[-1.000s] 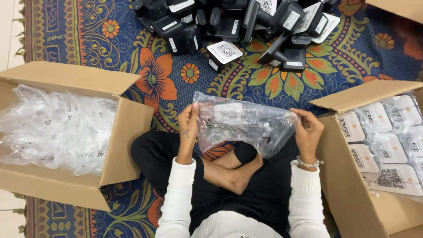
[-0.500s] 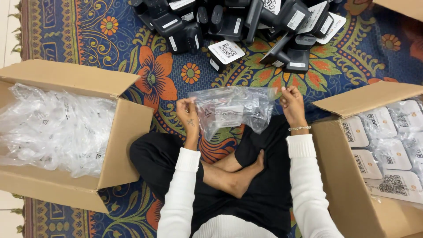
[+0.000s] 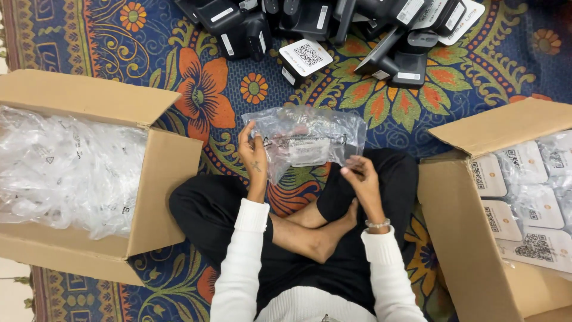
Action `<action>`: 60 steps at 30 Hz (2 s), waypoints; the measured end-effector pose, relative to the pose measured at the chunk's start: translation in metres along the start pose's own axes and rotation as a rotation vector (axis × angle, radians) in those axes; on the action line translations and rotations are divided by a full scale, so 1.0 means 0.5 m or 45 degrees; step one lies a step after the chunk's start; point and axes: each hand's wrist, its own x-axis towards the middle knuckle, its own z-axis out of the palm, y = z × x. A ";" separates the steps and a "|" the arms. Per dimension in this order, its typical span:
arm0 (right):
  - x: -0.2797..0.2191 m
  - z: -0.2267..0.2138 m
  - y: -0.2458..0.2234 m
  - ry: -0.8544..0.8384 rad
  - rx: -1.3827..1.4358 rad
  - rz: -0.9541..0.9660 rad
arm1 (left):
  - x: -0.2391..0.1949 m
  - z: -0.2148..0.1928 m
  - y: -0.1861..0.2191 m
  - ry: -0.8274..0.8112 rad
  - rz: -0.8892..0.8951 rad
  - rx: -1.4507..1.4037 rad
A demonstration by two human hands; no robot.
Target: The person bags handheld barcode scanners and places them into a shipping box.
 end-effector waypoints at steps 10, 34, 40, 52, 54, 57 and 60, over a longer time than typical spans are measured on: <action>0.037 -0.045 -0.023 0.174 -0.285 -0.282 | 0.015 -0.050 0.011 -0.079 0.156 0.058; -0.004 -0.135 -0.002 -0.516 0.182 -0.095 | 0.052 -0.122 -0.039 -0.394 0.011 -0.149; 0.006 -0.063 -0.011 -0.357 0.142 -0.180 | 0.076 -0.162 -0.060 -0.319 0.071 -0.027; 0.047 0.002 -0.035 -0.088 0.137 -0.251 | 0.061 -0.208 0.021 -0.091 0.816 0.873; 0.040 -0.009 -0.058 -0.063 0.119 -0.262 | 0.063 -0.209 0.034 -0.191 0.825 1.050; 0.026 -0.014 -0.074 -0.211 0.179 -0.253 | 0.065 -0.208 0.049 -0.184 0.823 0.896; 0.009 0.007 -0.075 -0.445 0.211 -0.322 | 0.059 -0.204 0.042 -0.179 0.754 0.866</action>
